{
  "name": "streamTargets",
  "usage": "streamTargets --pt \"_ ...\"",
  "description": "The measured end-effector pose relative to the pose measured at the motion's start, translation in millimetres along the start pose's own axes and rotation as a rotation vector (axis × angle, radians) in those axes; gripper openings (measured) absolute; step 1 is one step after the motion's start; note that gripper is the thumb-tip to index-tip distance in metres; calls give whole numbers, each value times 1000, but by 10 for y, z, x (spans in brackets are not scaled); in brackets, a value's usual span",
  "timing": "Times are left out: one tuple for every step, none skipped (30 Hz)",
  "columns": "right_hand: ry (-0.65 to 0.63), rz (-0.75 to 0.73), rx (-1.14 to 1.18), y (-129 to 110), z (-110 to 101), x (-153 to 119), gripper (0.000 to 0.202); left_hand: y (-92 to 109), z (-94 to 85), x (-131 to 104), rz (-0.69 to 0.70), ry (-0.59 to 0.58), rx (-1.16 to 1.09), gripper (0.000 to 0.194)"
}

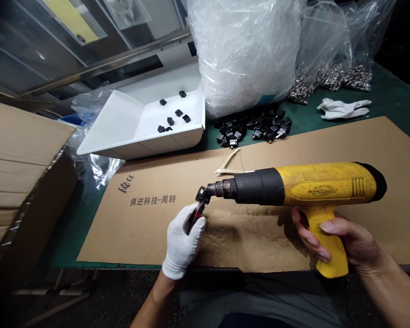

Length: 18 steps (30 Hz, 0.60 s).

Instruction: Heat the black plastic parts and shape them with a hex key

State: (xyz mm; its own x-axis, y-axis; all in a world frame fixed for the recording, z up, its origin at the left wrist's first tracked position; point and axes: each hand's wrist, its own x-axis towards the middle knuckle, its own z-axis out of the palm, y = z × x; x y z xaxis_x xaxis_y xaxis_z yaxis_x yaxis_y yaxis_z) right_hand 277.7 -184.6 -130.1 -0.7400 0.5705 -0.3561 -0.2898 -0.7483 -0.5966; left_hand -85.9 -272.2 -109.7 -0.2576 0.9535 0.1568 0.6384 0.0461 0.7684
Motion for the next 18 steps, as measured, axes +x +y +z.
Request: streamTargets --pt "-14 4 0 -7 9 2 40 2 0 1 -1 0 0 26" --pt "-23 5 3 -12 16 5 40 3 -1 3 -3 -1 1 26" --pt "-30 6 7 -15 20 9 40 4 -1 4 -4 -3 3 26" --pt "-34 5 11 -17 22 14 40 3 -2 5 -3 -5 6 26" --pt "-33 0 15 -16 20 18 39 2 -3 5 -3 -8 9 26" --pt "-30 -2 18 -12 14 21 39 -1 -3 4 -3 -10 11 26" --pt "-26 -5 19 -7 7 22 40 -4 -2 2 -2 -9 12 26" --pt "-17 -7 14 -1 -1 20 40 -8 -2 -1 0 -8 12 26" --pt "-14 -9 7 6 -8 16 40 -11 -1 -4 1 -7 11 26" --pt "-2 -14 0 14 -13 9 41 -13 0 -7 4 -4 7 26" --pt "10 -24 -8 22 -13 -1 42 -14 0 -9 6 -1 3 26" --pt "22 -39 -16 30 -7 -12 43 -12 -1 -10 10 2 -2 25" --pt "38 -54 -22 38 1 -23 44 -9 -2 -10 12 2 -7 25" --pt "55 -68 -26 45 11 -34 44 -3 -4 -10 15 2 -12 25" --pt "83 -87 -27 51 18 -46 43 4 -6 -10 17 2 -16 24" --pt "115 -110 -27 54 16 -60 43 11 -8 -9 18 2 -19 24" --pt "138 -124 -25 53 1 -78 43 18 -8 -7 17 3 -21 24" --pt "157 -129 -22 45 -31 -103 44 23 -7 -5 16 7 -21 23"
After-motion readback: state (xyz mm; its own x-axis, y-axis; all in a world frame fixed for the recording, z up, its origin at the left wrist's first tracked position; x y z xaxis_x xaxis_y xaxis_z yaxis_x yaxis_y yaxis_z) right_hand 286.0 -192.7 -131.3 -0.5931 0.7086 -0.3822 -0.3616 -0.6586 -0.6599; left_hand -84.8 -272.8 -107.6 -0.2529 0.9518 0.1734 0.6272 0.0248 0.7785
